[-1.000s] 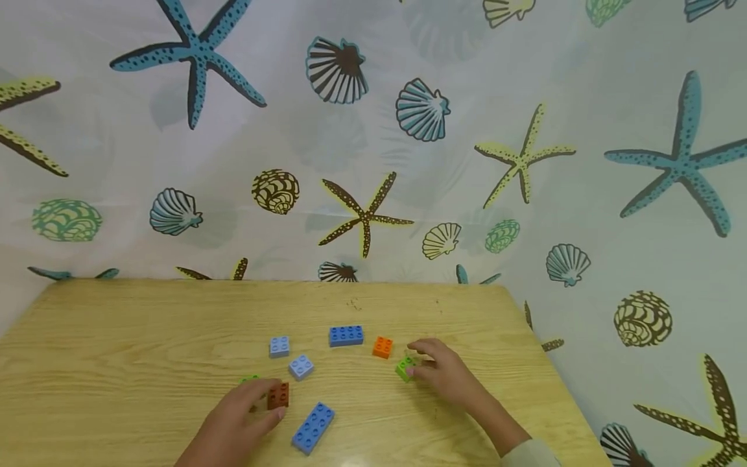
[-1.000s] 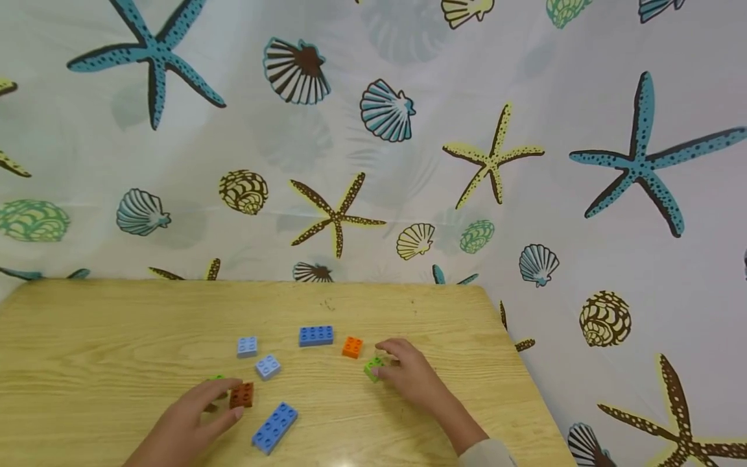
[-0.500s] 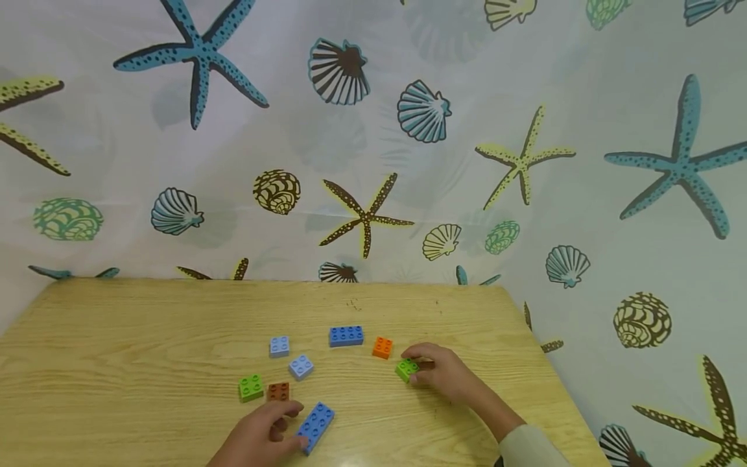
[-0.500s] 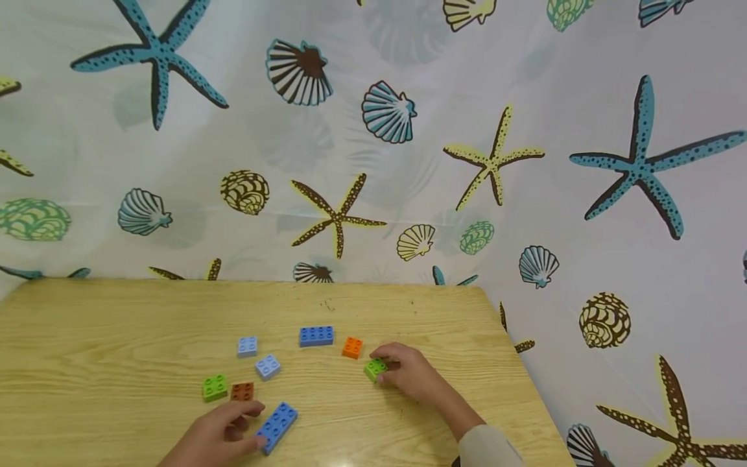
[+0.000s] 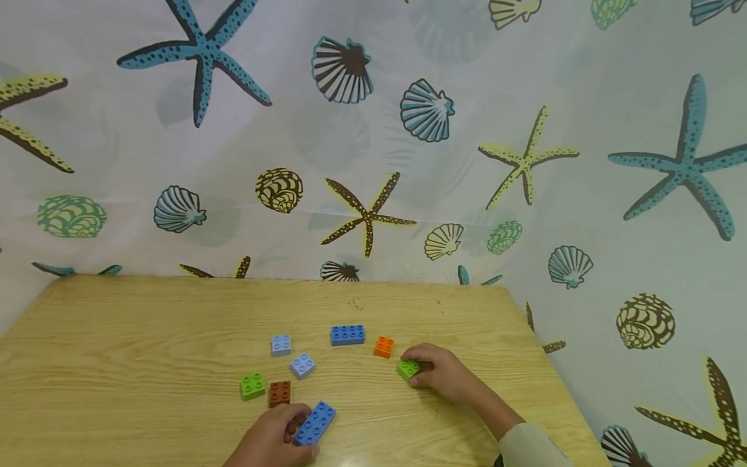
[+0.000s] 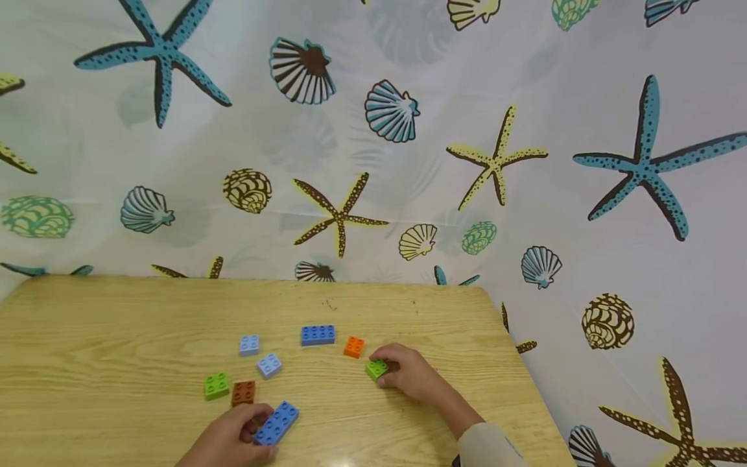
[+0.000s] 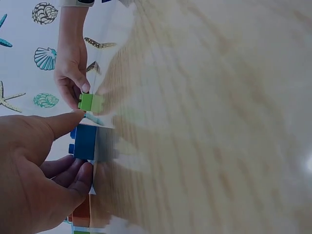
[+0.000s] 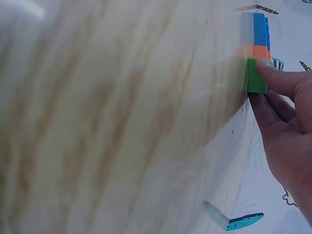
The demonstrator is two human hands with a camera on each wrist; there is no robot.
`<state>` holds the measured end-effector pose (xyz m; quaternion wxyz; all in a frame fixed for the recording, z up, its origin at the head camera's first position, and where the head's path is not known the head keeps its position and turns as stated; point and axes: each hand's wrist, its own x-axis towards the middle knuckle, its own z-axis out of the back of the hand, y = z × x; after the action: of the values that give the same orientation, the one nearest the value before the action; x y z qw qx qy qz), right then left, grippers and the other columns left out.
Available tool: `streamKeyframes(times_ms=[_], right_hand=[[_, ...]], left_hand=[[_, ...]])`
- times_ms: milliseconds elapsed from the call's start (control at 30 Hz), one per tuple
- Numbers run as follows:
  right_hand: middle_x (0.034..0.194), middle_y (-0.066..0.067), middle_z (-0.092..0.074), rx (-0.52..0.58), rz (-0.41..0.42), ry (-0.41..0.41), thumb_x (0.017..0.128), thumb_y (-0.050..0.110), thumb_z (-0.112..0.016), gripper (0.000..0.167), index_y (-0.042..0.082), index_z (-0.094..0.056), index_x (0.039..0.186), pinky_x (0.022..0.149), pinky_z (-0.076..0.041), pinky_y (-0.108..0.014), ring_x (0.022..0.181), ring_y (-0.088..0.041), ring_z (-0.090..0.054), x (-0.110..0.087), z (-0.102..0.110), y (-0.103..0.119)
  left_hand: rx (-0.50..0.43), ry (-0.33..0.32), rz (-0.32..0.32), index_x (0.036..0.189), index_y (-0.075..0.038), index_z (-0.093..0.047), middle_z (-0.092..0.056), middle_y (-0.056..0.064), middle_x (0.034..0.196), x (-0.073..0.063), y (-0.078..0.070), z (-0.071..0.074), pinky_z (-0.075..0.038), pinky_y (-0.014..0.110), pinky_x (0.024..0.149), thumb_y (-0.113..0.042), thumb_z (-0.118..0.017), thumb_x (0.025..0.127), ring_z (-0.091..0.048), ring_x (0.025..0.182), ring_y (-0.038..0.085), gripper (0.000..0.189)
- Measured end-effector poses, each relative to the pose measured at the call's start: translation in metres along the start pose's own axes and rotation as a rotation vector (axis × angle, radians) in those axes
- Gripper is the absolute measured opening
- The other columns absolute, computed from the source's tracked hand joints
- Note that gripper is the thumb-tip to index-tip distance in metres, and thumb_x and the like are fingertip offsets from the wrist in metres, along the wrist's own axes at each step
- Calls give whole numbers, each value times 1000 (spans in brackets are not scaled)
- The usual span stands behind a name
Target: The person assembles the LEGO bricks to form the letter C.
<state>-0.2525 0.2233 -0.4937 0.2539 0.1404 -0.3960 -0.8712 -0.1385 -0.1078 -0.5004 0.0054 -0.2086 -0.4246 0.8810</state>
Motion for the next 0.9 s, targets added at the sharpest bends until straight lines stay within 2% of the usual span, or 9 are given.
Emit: streamKeyframes(times_ms=[200,533,733,900], right_hand=[[132,-10,-62,-23,3,-11,89,2,-74,39,6,-67,127,104,-51,-44,126,-30,-58,0,-1,-1],[126,-8,-64,-40,31,-34,88,6,-76,35,8,-69,123,101,-54,-39,120,-30,-62,-1,-3,-2],[126,-8,-63,14,4,-40,88,5,-76,35,8,-69,123,100,-55,-36,122,-30,-61,-2,-5,-1],[127,-9,-61,50,-7,-42,88,3,-76,36,7,-69,123,100,-55,-34,123,-33,-60,-4,-7,2]], left_hand=[[9,19,16,124,-3,-65,-62,3,107,1,1,1,-55,37,86,-19,-87,79,-59,94,17,53],[-24,8,-10,123,-5,-66,-62,2,107,-1,3,3,-54,35,83,-14,-85,80,-59,92,15,47],[-28,-22,-36,120,-7,-68,-65,2,110,-1,3,2,-56,37,83,-13,-85,80,-62,93,14,44],[-24,-21,-63,121,-7,-69,-66,2,113,-1,3,3,-57,40,86,-14,-84,81,-64,96,16,43]])
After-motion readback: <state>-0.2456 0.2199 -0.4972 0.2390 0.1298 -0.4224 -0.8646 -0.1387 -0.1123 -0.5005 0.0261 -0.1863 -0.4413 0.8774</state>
